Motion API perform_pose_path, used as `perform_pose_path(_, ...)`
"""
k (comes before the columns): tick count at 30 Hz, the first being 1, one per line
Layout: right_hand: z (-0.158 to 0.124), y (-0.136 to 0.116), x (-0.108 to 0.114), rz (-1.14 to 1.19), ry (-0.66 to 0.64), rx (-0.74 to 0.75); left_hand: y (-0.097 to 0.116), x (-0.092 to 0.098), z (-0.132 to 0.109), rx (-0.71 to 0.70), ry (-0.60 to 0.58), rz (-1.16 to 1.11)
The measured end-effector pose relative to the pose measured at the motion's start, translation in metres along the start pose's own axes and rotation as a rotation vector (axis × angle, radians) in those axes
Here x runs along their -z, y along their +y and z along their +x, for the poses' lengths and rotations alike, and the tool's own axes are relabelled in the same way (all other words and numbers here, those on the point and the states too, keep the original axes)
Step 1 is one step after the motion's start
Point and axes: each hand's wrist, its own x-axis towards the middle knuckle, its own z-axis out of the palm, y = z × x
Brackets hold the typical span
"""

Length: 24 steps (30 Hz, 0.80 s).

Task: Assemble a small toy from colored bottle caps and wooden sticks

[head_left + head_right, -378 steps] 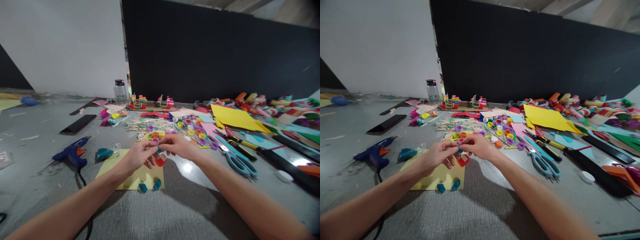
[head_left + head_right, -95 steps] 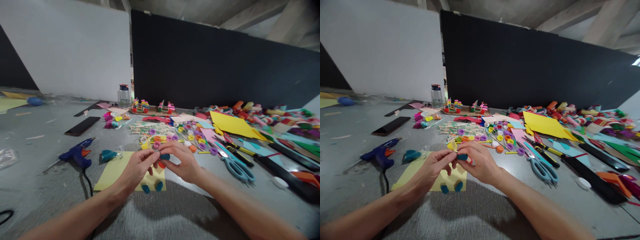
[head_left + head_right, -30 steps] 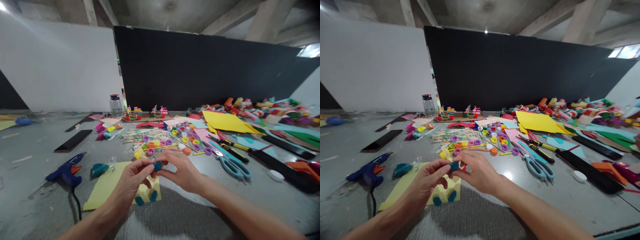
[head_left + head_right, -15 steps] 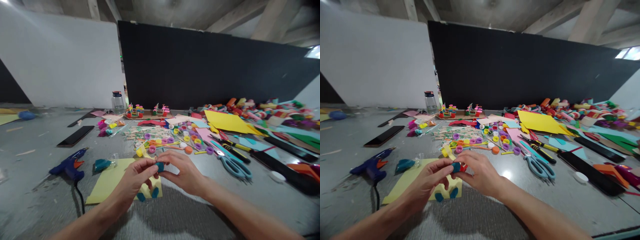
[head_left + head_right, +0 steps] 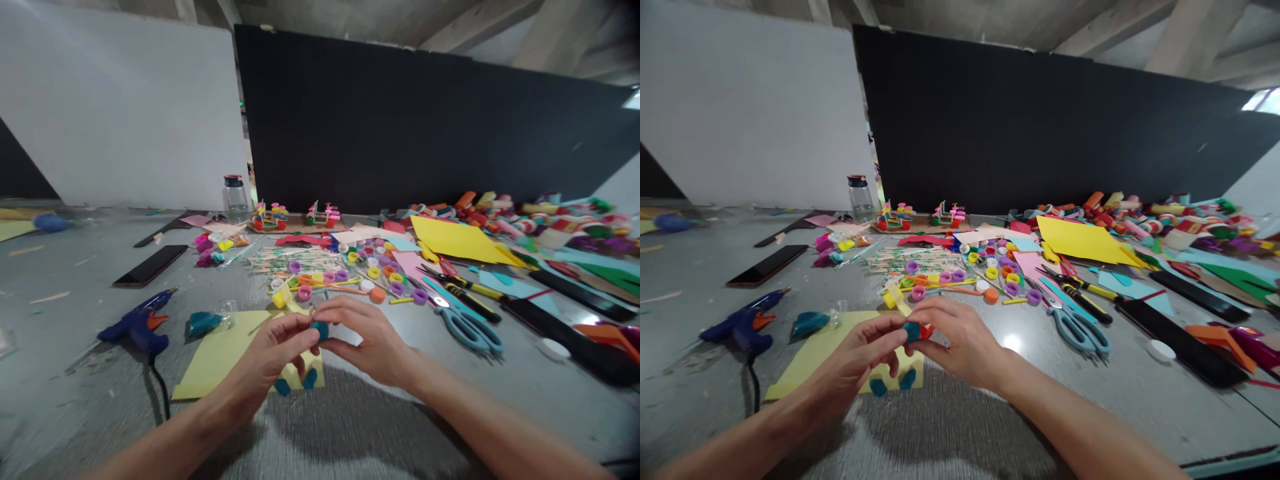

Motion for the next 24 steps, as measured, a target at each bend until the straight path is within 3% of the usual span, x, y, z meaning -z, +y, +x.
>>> perform_pose_path(11, -0.009, -0.003, -0.002, -0.011, -0.067, -0.011, -0.004, -0.002, -0.001, -0.025, 0.052, -0.068)
perform_pose_path(24, -0.012, -0.004, -0.006, -0.055, -0.089, -0.003, -0.009, 0.000, -0.002, -0.045, 0.016, -0.128)
